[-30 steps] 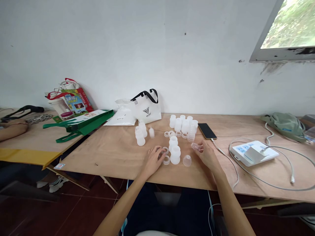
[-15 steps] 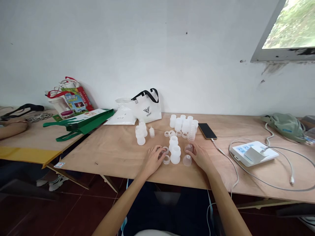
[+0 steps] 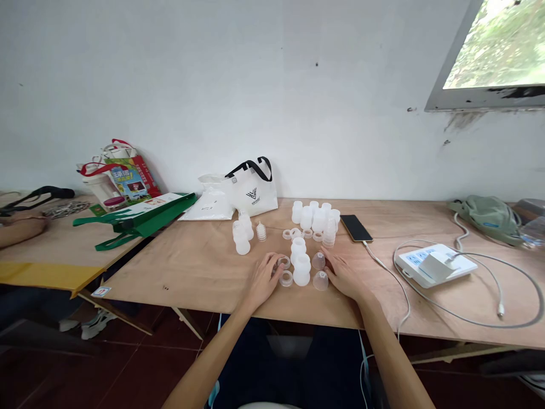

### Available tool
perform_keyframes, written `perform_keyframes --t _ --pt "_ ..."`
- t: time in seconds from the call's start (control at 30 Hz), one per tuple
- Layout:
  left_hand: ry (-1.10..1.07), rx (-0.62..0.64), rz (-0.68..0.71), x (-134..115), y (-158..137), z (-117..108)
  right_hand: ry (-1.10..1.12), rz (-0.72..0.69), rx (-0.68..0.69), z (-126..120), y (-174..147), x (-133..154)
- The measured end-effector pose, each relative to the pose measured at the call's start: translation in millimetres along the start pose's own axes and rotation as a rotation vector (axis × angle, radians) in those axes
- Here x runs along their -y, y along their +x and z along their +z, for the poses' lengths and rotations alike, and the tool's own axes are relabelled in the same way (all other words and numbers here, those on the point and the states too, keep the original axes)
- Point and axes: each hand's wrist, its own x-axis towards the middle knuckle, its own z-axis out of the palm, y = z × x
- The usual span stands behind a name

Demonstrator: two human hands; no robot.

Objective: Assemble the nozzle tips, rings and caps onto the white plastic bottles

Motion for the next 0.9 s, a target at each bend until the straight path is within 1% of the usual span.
perform_keyframes --t 0.13,0.27,0.33,0.4,0.47,0.5,0.57,0.63,0.67,0.73,0.77,0.8,0.83,0.9 --pt "-0.143 -0.030 -0.065 -2 3 -6 -0.030 -0.004 -0.052 3 2 -4" --pt "-0.192 -0.067 -0.075 -3 6 -27 0.038 0.057 -0.151 -5 4 2" --pt "-0.166 -0.065 -0.065 -4 6 -41 0.104 0.099 -0.259 -14 6 17" --pt "-0.130 -0.037 -0.069 -7 3 -54 0.160 0.155 -0.446 -26 6 39" --pt "-0.093 0.015 -0.074 -11 0 -62 0.211 0.154 -0.577 -35 2 66" --pt "-0.075 0.043 -0.070 -13 -3 -65 0.233 0.122 -0.622 -38 -1 79" --pt "-0.034 0.103 -0.050 -16 -7 -67 0.224 0.034 -0.651 -38 -9 100" --pt "0.008 0.159 -0.034 -17 -11 -65 0.147 -0.096 -0.609 -31 -17 113" --pt "0.024 0.187 -0.037 -17 -13 -63 0.110 -0.178 -0.555 -25 -19 115" --pt "0.037 0.246 -0.052 -17 -14 -58 0.041 -0.327 -0.465 -12 -21 116" --pt "0.035 0.274 -0.063 -17 -15 -56 0.013 -0.376 -0.459 -7 -20 114" --pt "0.031 0.296 -0.072 -16 -15 -54 -0.011 -0.390 -0.489 -2 -18 112" --pt "0.028 0.314 -0.076 -16 -14 -52 -0.028 -0.367 -0.539 1 -15 109" --pt "0.023 0.323 -0.074 -15 -13 -49 -0.054 -0.253 -0.633 3 -10 103"
